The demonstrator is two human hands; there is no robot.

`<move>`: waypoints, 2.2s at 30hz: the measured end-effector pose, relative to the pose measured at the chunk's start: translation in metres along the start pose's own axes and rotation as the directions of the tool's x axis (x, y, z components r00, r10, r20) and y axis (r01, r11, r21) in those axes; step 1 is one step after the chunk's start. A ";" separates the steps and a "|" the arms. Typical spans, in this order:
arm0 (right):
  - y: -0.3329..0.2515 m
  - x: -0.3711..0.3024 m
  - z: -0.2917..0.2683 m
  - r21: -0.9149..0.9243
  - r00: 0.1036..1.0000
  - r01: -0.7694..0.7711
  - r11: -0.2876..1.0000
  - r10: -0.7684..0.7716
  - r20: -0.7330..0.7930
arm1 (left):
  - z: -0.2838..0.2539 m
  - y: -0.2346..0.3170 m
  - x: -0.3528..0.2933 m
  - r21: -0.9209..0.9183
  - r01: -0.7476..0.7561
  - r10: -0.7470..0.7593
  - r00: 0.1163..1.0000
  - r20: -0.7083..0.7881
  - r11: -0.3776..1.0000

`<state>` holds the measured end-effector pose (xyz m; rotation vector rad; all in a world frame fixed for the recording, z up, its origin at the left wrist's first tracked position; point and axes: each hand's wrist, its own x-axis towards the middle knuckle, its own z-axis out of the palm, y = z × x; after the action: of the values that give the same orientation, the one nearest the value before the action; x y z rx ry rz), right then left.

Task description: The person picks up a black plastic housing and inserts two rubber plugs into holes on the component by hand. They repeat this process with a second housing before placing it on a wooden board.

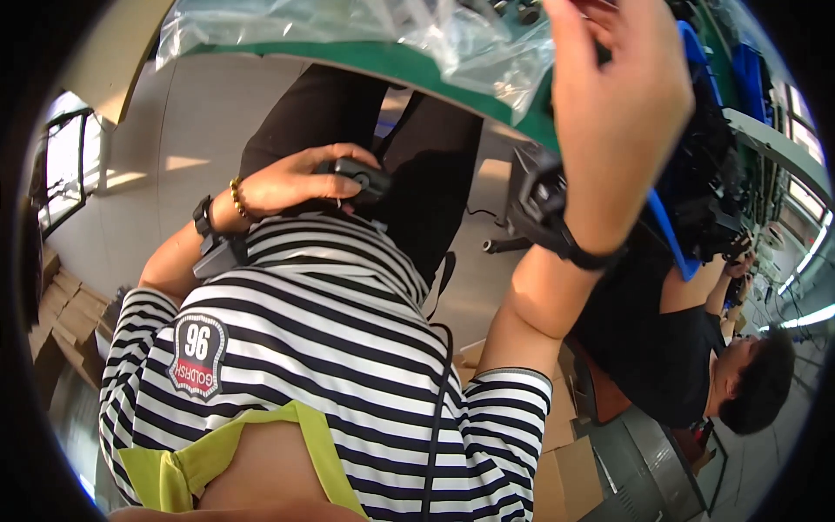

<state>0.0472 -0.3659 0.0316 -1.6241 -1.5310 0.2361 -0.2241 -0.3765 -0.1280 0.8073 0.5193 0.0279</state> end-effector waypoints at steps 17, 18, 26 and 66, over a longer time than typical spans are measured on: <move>0.002 -0.172 0.030 0.144 0.834 -0.327 0.934 0.213 0.509 | 0.013 0.004 0.003 0.226 0.151 -0.156 0.988 0.005 0.962; 0.003 -0.173 0.032 0.147 0.834 -0.329 0.933 0.214 0.509 | 0.012 0.003 0.004 0.218 0.152 -0.159 0.987 0.015 0.964; 0.010 -0.175 0.037 0.096 0.849 -0.134 0.986 0.065 0.525 | 0.013 -0.002 0.004 0.241 0.169 -0.178 0.984 0.017 0.956; 0.001 -0.190 0.068 -0.495 0.912 0.155 0.855 0.070 0.405 | 0.001 -0.010 0.010 0.484 0.002 -0.049 0.995 0.084 0.875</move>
<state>-0.0402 -0.5028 -0.0880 -2.0486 -2.0866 0.1490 -0.2165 -0.3817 -0.1388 1.2874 0.4522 -0.1718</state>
